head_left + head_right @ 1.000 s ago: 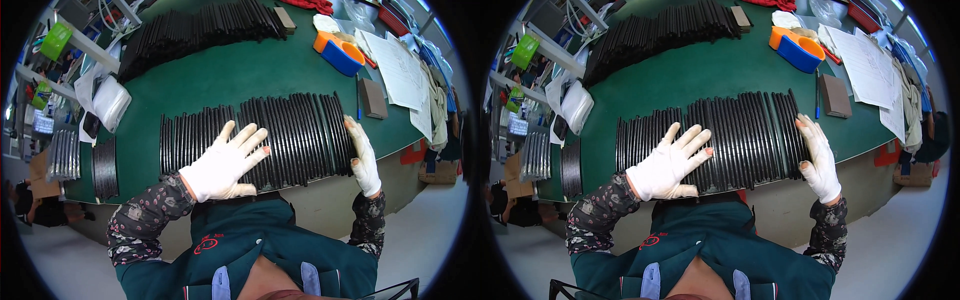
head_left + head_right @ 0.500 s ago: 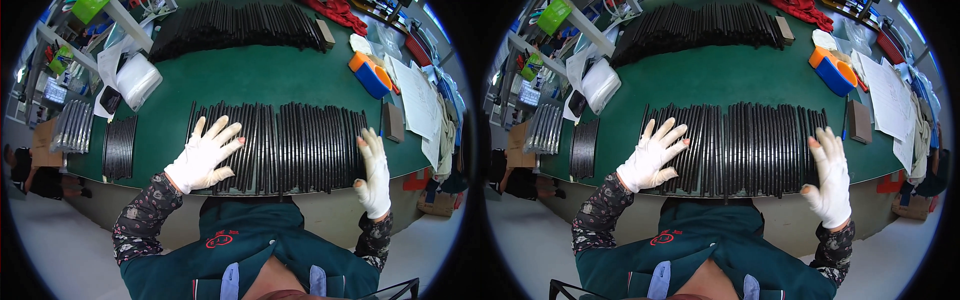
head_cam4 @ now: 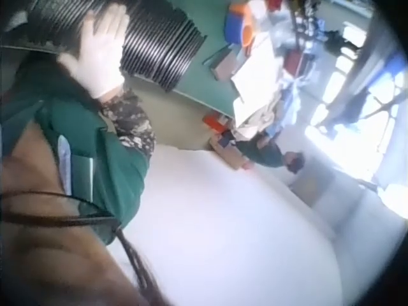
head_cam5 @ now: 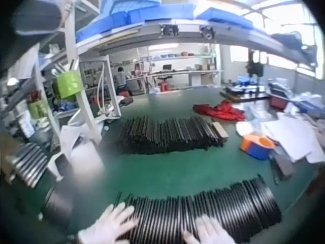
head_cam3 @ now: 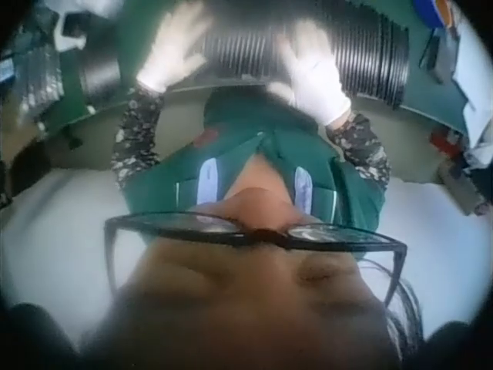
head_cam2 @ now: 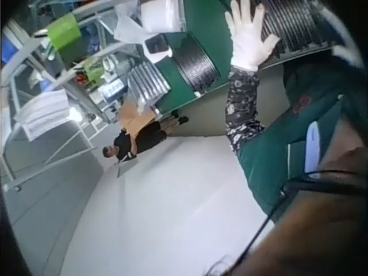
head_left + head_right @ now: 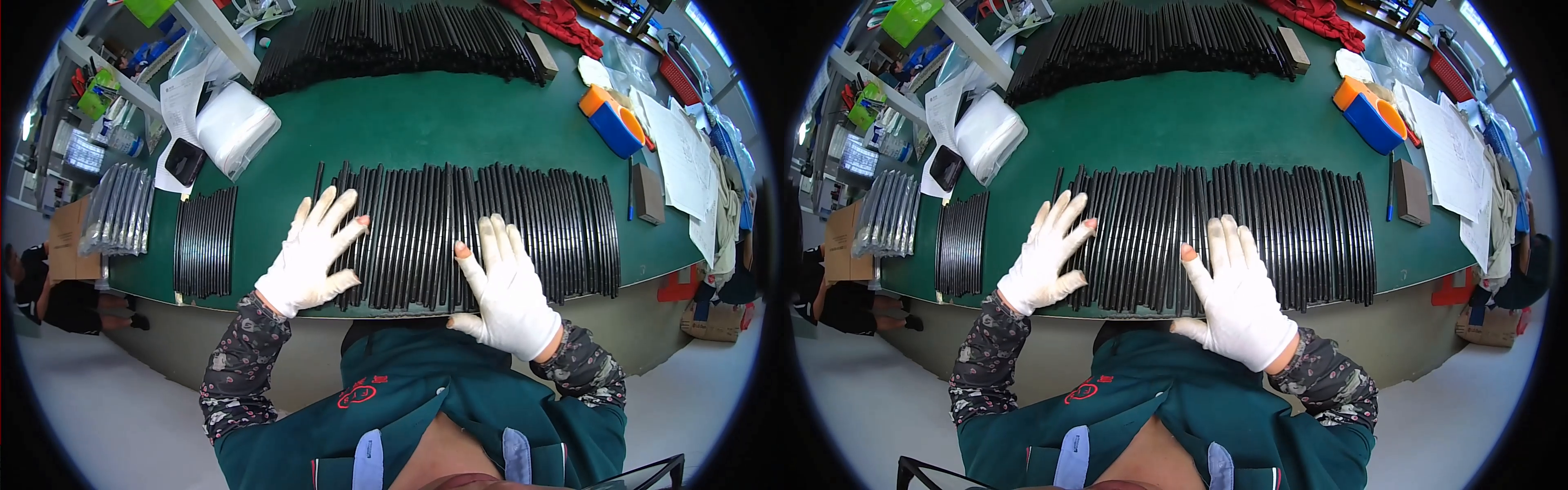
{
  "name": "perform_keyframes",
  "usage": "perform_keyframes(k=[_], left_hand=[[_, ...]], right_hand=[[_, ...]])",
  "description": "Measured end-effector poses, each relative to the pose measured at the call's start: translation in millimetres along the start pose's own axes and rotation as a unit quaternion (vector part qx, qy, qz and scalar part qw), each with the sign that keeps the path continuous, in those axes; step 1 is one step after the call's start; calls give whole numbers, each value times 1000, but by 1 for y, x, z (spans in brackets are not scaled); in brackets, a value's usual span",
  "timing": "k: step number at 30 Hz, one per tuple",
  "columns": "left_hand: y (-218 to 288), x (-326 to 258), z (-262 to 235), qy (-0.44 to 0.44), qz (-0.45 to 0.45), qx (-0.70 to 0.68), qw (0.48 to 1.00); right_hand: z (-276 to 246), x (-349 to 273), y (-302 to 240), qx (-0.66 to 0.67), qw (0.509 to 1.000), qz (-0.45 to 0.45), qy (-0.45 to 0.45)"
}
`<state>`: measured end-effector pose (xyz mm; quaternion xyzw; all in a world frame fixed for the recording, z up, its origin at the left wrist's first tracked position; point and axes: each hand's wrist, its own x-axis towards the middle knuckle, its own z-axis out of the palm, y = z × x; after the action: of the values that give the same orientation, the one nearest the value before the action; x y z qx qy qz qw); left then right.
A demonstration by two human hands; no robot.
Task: Cleaning and inspecting long black rods at a workbench.
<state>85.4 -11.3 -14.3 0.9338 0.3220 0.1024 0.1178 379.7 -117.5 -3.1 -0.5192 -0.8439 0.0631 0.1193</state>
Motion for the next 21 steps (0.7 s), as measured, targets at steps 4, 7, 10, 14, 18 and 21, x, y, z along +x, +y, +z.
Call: perform_keyframes(k=[4, 7, 10, 14, 18, 21], left_hand=[[18, 12, -1, -23, 6, 0, 1000], [16, 14, 0, -18, 12, 5, 1000], [16, 12, 0, -22, 8, 11, 1000], [15, 9, 6, -27, 4, 27, 999], [30, 17, 3, -54, -6, 55, 997], [31, 17, 2, -67, -6, 73, 995]], right_hand=[[4, 10, -12, 31, 999, 11, 14], [9, 19, -21, 34, 999, -3, 11], [8, 15, -15, 31, 999, -6, 6], [7, -8, -2, 17, 999, 23, 41], [3, -17, 4, -6, 999, 33, 33], [-12, -8, 7, -23, 1000, 12, 6]])
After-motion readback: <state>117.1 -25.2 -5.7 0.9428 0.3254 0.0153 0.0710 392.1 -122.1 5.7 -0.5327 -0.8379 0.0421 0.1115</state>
